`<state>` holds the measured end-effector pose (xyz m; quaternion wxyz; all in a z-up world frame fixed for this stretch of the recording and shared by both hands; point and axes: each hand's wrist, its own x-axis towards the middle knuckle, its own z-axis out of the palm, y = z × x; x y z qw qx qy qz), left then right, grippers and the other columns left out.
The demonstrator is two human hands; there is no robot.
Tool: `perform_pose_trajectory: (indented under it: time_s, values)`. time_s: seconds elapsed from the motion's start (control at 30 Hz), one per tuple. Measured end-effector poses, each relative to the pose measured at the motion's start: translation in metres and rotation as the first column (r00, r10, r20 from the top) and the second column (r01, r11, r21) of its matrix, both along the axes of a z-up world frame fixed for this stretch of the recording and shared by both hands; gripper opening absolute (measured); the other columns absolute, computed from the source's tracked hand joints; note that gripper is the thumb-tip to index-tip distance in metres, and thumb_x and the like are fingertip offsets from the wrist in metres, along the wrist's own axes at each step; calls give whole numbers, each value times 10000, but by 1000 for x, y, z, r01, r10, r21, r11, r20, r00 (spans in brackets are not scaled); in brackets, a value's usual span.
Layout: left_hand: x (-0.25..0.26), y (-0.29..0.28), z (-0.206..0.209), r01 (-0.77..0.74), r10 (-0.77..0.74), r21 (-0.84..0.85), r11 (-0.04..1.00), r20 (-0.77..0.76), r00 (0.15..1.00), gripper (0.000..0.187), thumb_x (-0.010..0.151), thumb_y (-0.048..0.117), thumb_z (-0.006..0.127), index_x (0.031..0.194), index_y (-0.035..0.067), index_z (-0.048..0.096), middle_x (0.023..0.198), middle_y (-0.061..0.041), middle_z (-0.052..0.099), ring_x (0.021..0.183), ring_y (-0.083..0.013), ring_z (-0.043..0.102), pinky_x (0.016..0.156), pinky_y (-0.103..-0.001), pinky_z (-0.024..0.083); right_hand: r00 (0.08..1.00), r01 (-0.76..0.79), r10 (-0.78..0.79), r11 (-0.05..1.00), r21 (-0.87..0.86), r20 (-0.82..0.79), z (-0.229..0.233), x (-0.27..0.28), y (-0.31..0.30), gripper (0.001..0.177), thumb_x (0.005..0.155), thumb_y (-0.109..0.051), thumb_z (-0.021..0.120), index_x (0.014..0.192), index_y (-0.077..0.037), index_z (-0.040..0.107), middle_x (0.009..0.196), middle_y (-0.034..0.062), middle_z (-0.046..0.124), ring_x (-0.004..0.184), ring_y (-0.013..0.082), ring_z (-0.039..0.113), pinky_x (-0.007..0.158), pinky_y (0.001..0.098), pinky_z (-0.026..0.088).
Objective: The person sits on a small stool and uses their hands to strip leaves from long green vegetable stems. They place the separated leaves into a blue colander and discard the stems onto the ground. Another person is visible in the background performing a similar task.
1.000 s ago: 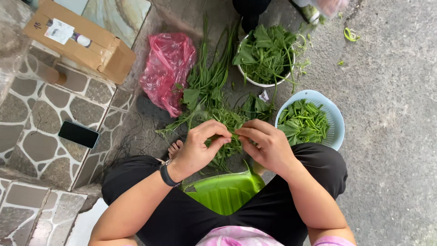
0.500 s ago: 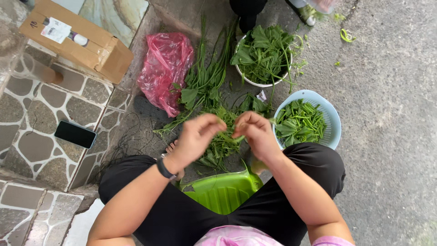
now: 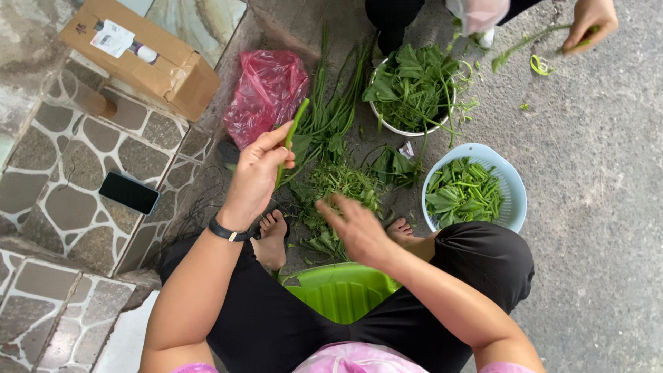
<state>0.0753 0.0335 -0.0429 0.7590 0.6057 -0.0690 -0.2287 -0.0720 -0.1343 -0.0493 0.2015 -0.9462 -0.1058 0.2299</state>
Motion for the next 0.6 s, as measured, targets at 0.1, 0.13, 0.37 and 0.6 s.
perform_pose_trajectory:
  time_s: [0.1,0.13,0.37,0.6]
  values:
    - [-17,-5,30,47,-49,66,997,19,999,562,929,-113,550,1470,25,494,1036,-39,526,938,-116,576,849,-251,574,832,-166,-78,910,380,550,-10,-6,-3,598,817,134,417,1405,79,517,756,174,650,610,239,662,542,324,561]
    - [-19,-7,25,45,-47,65,997,18,999,562,929,-113,550,1470,25,494,1036,-39,526,938,-116,576,849,-251,574,832,-168,-75,910,379,549,-4,-5,-9,598,817,134,417,1405,79,517,756,174,650,610,239,662,542,324,561]
    - [-46,-28,0,239,-240,61,969,6,971,586,906,-125,608,1461,19,485,977,-131,651,871,-192,690,799,-336,641,541,-64,-298,918,391,786,7,6,-49,338,865,61,624,1184,-6,718,973,120,658,724,212,642,617,333,565]
    - [-67,-38,-5,251,-269,-178,951,-83,960,487,875,-111,682,1347,-29,594,968,-149,706,848,-174,729,766,-359,673,539,-128,-392,836,533,745,19,9,-51,148,914,22,653,1027,5,747,996,149,665,807,297,687,719,388,591]
